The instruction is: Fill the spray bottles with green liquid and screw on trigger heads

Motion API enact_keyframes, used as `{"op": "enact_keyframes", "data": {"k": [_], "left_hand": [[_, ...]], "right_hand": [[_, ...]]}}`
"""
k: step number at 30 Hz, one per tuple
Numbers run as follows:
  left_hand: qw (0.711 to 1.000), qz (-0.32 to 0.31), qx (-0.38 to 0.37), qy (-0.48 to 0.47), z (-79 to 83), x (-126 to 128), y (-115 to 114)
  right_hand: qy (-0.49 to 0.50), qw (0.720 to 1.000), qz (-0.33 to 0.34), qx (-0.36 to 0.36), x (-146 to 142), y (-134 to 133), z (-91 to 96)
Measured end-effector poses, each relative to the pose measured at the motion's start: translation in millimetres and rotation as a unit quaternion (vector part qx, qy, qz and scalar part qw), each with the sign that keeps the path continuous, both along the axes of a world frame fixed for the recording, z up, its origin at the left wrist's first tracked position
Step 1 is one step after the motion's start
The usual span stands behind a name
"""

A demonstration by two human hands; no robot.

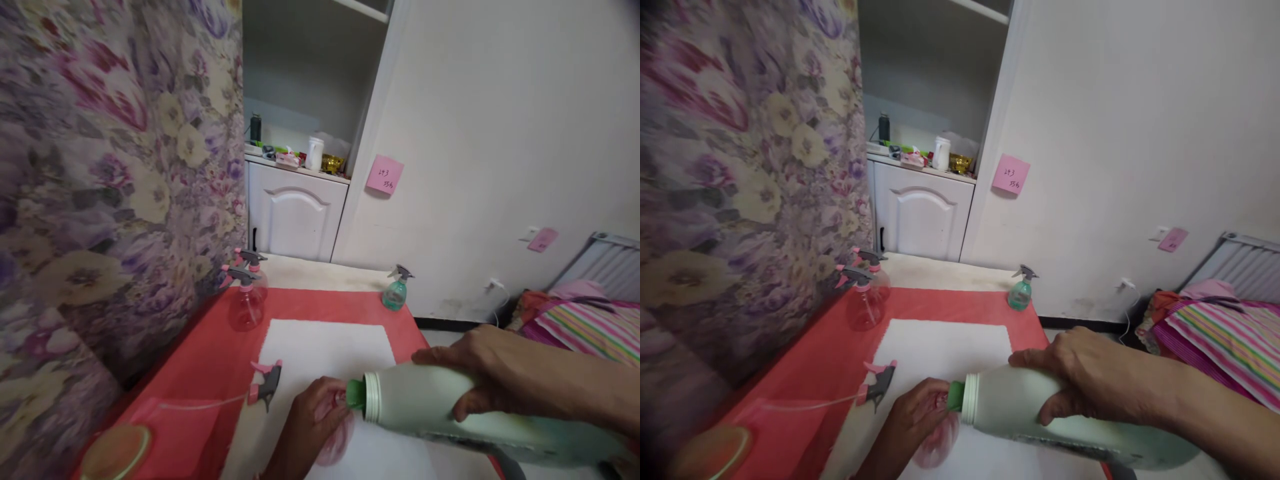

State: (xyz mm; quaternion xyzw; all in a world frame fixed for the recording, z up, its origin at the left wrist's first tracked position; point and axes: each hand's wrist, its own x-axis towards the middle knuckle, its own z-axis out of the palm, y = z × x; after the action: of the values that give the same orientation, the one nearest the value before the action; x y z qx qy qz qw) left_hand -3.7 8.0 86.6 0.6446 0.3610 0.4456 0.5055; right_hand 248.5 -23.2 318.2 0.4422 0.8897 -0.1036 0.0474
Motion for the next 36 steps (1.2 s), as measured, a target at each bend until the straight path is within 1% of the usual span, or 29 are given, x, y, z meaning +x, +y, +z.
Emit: {"op": "enact_keyframes", "data": {"k": [3, 8, 11, 16, 20, 25, 28, 33, 36], "left_hand": [[1.0, -0.001, 0.003, 0.007, -1.0, 0, 1], [0.999, 0.006, 0.011, 0.032, -4.7, -1, 2], [0.999, 0.004, 0.009, 0.037, -6.6, -1, 2], [1.0, -0.003, 0.0, 0.007, -8.4, 0, 1], [1.0, -0.007, -0.004, -0.009, -6.2, 0, 1], [1.0, -0.001, 0.0, 0.006, -2.6, 0, 1], [1.0, 0.002, -0.001, 0.016, -4.8, -1, 2], [1.0, -0.001, 0.01, 0.025, -11.3, -1, 4], [1.0, -0.007, 0.007, 0.021, -11.3, -1, 3]], "right_hand": [[-0.027, 0.999, -0.013, -0.038, -1, 1, 0.7], [-0.038, 0.998, -0.016, -0.048, -2, 1, 1.2], [-0.047, 0.998, -0.022, -0.047, -2, 0, 2.1], [-0.033, 0.998, -0.013, -0.042, 0, 1, 0.0], [-0.034, 0.999, -0.01, -0.031, 2, 1, -2.5], [-0.037, 0.998, -0.012, -0.04, -2, 0, 1.6], [-0.05, 0.998, -0.014, -0.042, -3, 1, 2.6], [-0.057, 0.998, -0.01, -0.027, -1, 3, -1.1], [-0.051, 0.999, -0.003, -0.02, 2, 3, -2.9]]}}
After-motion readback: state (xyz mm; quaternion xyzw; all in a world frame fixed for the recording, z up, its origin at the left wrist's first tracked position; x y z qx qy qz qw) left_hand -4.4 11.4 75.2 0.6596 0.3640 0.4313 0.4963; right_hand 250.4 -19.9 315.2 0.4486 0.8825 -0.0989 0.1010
